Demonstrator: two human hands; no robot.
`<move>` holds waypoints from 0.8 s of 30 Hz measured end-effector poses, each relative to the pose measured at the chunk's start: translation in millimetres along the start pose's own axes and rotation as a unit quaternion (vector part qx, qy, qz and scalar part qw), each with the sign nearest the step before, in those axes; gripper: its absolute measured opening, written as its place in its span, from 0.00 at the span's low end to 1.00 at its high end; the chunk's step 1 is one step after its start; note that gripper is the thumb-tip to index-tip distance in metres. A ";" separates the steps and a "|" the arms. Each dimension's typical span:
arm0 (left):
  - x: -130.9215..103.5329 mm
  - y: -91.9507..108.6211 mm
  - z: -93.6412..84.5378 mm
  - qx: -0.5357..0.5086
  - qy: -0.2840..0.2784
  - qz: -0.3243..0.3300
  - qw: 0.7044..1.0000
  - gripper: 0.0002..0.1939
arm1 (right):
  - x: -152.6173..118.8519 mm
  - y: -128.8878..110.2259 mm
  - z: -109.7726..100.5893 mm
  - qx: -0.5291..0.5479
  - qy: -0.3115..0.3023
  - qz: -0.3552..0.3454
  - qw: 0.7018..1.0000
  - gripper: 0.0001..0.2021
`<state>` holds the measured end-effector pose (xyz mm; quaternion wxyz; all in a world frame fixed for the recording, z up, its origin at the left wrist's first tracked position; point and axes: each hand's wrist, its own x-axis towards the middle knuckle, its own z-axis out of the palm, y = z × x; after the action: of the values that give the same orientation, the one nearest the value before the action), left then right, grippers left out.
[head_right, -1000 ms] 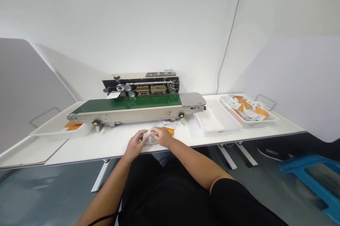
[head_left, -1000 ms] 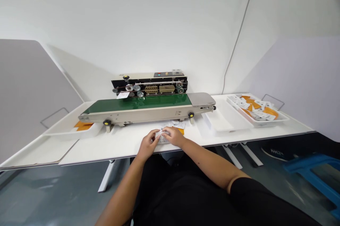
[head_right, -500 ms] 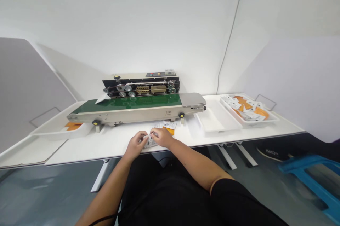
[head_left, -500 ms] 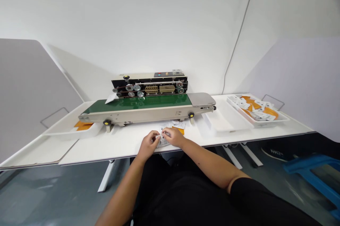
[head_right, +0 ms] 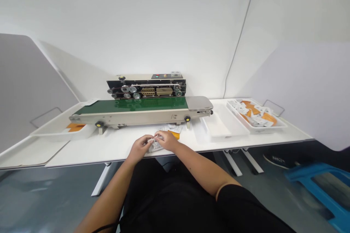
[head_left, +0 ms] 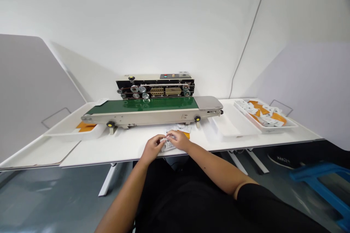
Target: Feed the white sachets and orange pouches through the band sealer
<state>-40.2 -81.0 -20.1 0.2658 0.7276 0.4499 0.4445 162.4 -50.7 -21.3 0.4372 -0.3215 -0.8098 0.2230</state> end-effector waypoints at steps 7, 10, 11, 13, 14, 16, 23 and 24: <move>3.5 -15.1 -1.4 -0.139 0.089 -0.078 0.983 0.13 | 1.1 1.4 -2.3 0.010 0.002 0.054 0.999 0.10; 3.3 -14.0 -1.2 -0.144 0.083 -0.079 0.983 0.13 | 0.9 4.6 -2.3 0.026 0.019 0.071 0.997 0.11; 3.2 -13.2 -1.2 -0.147 0.080 -0.078 0.983 0.13 | 0.9 5.2 -2.8 0.031 0.018 0.076 0.996 0.11; 3.0 -11.6 -1.0 -0.156 0.074 -0.079 0.982 0.13 | 1.8 5.0 -5.8 0.038 -0.008 0.085 0.996 0.11; 3.1 -11.0 -0.9 -0.160 0.070 -0.079 0.981 0.13 | 3.0 4.0 -8.8 0.038 -0.037 0.090 0.995 0.11; 3.6 -10.2 -0.9 -0.163 0.065 -0.075 0.982 0.13 | 7.5 0.2 -18.7 0.035 -0.121 0.089 0.988 0.10; 6.3 -9.3 -1.8 -0.160 0.098 -0.058 0.981 0.18 | 52.0 -14.1 -96.8 0.112 -0.164 0.167 0.966 0.09; 6.3 -8.5 -1.6 -0.159 0.097 -0.056 0.981 0.17 | 61.8 -13.2 -111.2 0.140 -0.098 0.178 0.969 0.10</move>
<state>-44.0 -71.6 -23.5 0.3576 0.6032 0.4369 0.5634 227.4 -6.7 79.7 0.3498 -0.3728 -0.7389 0.4390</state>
